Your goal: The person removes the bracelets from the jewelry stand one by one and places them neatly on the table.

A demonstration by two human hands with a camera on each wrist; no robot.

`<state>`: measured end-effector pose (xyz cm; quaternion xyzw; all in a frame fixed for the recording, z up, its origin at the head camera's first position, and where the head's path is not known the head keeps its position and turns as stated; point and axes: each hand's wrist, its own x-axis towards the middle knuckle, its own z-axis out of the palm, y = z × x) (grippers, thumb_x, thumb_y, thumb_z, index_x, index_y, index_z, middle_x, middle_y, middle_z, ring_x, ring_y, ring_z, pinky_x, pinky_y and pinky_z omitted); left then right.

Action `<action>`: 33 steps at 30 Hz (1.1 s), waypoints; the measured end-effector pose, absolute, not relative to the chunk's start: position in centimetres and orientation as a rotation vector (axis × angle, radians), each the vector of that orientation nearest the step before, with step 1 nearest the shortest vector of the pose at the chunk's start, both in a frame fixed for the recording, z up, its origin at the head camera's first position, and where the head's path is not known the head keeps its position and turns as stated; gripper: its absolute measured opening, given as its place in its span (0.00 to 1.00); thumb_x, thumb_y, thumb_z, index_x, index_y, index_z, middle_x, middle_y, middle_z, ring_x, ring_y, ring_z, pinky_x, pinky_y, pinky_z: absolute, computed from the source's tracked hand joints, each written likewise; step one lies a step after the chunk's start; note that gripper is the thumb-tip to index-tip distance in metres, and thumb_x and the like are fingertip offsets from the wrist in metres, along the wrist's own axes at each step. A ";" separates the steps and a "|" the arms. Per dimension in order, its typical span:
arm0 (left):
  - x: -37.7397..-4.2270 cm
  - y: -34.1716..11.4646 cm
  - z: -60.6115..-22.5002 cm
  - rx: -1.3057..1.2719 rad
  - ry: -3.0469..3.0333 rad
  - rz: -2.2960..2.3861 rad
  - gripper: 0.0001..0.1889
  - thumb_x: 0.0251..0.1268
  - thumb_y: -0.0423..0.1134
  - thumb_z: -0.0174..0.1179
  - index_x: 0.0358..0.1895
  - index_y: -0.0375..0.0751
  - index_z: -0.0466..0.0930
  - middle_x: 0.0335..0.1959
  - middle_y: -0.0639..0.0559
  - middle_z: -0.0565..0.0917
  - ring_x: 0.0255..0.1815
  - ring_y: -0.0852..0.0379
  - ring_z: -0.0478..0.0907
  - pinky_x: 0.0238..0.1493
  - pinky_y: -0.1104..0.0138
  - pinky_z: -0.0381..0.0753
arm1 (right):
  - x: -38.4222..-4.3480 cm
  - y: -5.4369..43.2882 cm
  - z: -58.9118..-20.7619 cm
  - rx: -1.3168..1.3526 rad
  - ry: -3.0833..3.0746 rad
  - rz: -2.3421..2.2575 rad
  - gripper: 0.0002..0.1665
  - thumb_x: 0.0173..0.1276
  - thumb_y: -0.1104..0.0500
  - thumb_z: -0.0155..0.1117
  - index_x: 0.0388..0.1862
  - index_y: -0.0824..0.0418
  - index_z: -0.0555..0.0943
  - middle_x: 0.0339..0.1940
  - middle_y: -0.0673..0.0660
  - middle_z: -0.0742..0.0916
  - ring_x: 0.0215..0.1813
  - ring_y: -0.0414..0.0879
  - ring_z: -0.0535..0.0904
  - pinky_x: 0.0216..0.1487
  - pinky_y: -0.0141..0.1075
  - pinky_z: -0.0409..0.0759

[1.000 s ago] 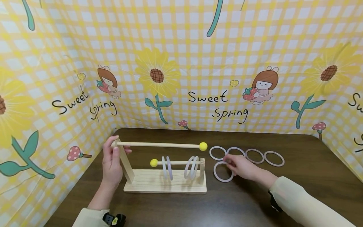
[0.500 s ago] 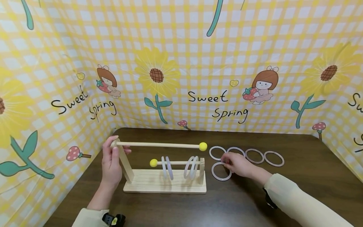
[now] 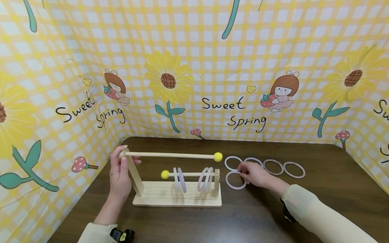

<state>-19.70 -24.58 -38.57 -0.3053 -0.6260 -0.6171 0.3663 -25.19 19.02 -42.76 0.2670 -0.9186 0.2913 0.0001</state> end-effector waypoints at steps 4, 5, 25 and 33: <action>-19.7 -24.5 -38.6 -0.781 -1.617 -1.582 0.18 0.78 0.29 0.35 0.63 0.20 0.54 0.39 0.49 0.79 0.36 0.53 0.79 0.44 0.71 0.81 | -25.1 19.2 -42.6 0.832 -2.893 0.921 0.06 0.63 0.71 0.63 0.37 0.63 0.77 0.22 0.48 0.76 0.17 0.37 0.74 0.21 0.31 0.73; -19.7 -24.5 -38.6 -0.780 -1.616 -1.581 0.18 0.78 0.28 0.35 0.63 0.19 0.54 0.39 0.49 0.79 0.35 0.53 0.79 0.43 0.71 0.81 | -25.0 19.2 -42.5 0.829 -2.892 0.920 0.06 0.63 0.71 0.64 0.37 0.63 0.77 0.22 0.48 0.76 0.16 0.37 0.74 0.21 0.30 0.74; -19.7 -24.4 -38.5 -0.761 -1.611 -1.556 0.18 0.78 0.29 0.36 0.62 0.18 0.54 0.38 0.50 0.80 0.34 0.55 0.80 0.43 0.71 0.81 | -17.0 17.3 -38.1 0.950 -2.694 1.367 0.03 0.70 0.63 0.62 0.41 0.57 0.80 0.25 0.48 0.82 0.25 0.43 0.80 0.25 0.32 0.78; -19.8 -24.4 -38.6 -0.764 -1.584 -1.581 0.18 0.78 0.28 0.36 0.62 0.18 0.54 0.38 0.49 0.80 0.34 0.54 0.80 0.42 0.71 0.81 | -15.1 14.7 -38.1 1.167 -2.627 1.590 0.05 0.71 0.62 0.62 0.44 0.59 0.79 0.33 0.50 0.85 0.30 0.45 0.83 0.31 0.34 0.83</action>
